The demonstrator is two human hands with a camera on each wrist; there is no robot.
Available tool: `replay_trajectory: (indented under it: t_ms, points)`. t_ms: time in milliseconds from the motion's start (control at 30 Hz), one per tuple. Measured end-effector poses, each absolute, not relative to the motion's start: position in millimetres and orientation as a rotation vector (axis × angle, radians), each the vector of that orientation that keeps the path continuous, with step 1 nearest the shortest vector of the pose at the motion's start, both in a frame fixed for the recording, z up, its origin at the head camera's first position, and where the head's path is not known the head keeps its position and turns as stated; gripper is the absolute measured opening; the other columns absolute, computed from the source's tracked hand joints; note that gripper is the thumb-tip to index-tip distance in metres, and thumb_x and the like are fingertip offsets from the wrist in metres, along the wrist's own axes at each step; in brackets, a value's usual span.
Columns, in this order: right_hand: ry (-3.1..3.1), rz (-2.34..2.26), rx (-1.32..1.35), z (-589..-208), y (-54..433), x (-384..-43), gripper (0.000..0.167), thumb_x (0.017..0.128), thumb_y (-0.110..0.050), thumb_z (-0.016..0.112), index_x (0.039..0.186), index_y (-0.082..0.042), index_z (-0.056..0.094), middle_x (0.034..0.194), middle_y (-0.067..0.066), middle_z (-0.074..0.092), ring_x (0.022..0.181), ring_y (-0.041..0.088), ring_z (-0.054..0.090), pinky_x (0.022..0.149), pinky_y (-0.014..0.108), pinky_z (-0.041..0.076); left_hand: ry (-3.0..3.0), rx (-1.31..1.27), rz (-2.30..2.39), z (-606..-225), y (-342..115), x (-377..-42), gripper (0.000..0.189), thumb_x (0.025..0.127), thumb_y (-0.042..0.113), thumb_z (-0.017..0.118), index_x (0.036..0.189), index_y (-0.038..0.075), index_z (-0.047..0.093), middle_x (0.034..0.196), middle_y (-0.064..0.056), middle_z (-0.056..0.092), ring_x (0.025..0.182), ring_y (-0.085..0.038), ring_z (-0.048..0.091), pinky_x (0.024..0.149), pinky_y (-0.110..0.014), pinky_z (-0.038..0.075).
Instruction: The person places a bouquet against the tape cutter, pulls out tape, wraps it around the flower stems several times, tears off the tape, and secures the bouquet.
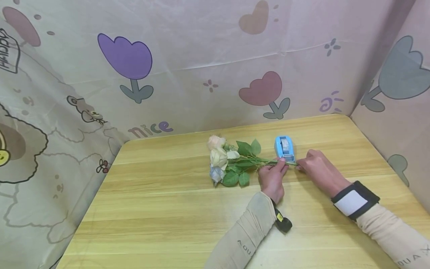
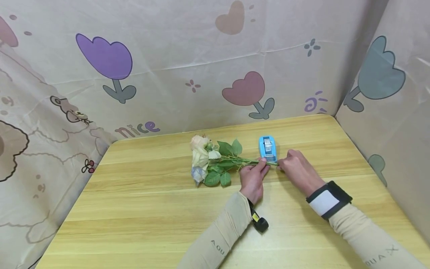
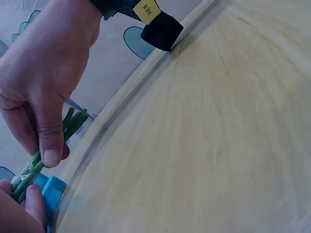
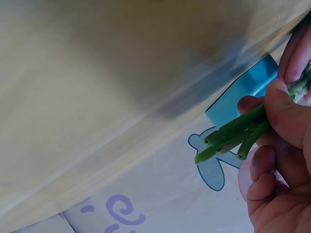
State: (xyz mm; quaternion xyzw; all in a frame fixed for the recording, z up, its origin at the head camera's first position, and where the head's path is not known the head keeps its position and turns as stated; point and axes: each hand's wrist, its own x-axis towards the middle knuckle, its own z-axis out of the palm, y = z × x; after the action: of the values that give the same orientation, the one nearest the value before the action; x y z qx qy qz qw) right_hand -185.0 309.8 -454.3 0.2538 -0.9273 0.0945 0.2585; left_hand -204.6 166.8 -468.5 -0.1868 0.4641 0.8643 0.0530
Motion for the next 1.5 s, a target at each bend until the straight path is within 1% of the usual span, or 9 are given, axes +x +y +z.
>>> replay_trajectory:
  t_ms: [200,400,667,1000,1233,1500]
  points:
    - [-2.513,0.257,0.681,-452.9,309.6,-183.9,0.014,0.073,-0.008,0.088,0.077,-0.008,0.074,0.058,-0.01,0.049,0.061,0.012,0.04,0.051,0.029,0.036,1.384,-0.54,2.638,-469.6,166.6,-205.5,0.016,0.085,-0.007,0.078,0.101,-0.006,0.073,0.102,-0.015,0.072,0.1,-0.033,0.074,0.087,-0.037,0.063]
    - [-2.532,0.257,0.669,-451.5,308.7,-183.3,0.013,0.074,-0.008,0.088,0.078,-0.008,0.075,0.058,-0.01,0.049,0.061,0.012,0.04,0.051,0.028,0.036,1.361,-0.497,2.638,-472.5,164.9,-205.5,0.02,0.087,-0.005,0.077,0.106,-0.006,0.072,0.106,-0.016,0.073,0.103,-0.033,0.074,0.09,-0.037,0.062]
    - [-2.569,0.262,0.627,-449.8,307.3,-183.4,0.016,0.073,-0.009,0.09,0.081,-0.004,0.077,0.06,-0.004,0.058,0.061,0.014,0.044,0.053,0.031,0.039,1.368,-0.503,2.641,-472.5,166.2,-206.5,0.02,0.087,-0.005,0.077,0.106,-0.005,0.073,0.103,-0.015,0.075,0.103,-0.033,0.074,0.09,-0.038,0.062]
    - [-2.575,0.264,0.614,-449.5,306.9,-183.7,0.018,0.072,-0.009,0.09,0.08,-0.003,0.076,0.061,-0.001,0.061,0.062,0.015,0.046,0.054,0.034,0.042,1.377,-0.49,2.634,-470.6,164.6,-205.6,0.019,0.089,-0.003,0.076,0.108,-0.003,0.074,0.105,-0.015,0.075,0.103,-0.032,0.074,0.091,-0.037,0.061]
    - [-2.572,0.276,0.614,-449.8,306.6,-183.9,0.019,0.071,-0.009,0.091,0.078,-0.003,0.074,0.062,0.0,0.064,0.062,0.015,0.045,0.055,0.033,0.042,1.361,-0.475,2.646,-472.6,164.7,-206.7,0.019,0.09,-0.004,0.074,0.108,-0.005,0.073,0.103,-0.015,0.076,0.103,-0.032,0.074,0.093,-0.038,0.061]
    - [-2.556,0.304,0.622,-450.6,306.4,-184.7,0.022,0.069,-0.009,0.093,0.077,-0.004,0.073,0.062,-0.002,0.064,0.062,0.013,0.043,0.054,0.032,0.04,1.337,-0.471,2.64,-473.7,164.2,-206.4,0.02,0.09,-0.004,0.073,0.11,-0.005,0.073,0.102,-0.016,0.076,0.104,-0.03,0.074,0.095,-0.038,0.06]
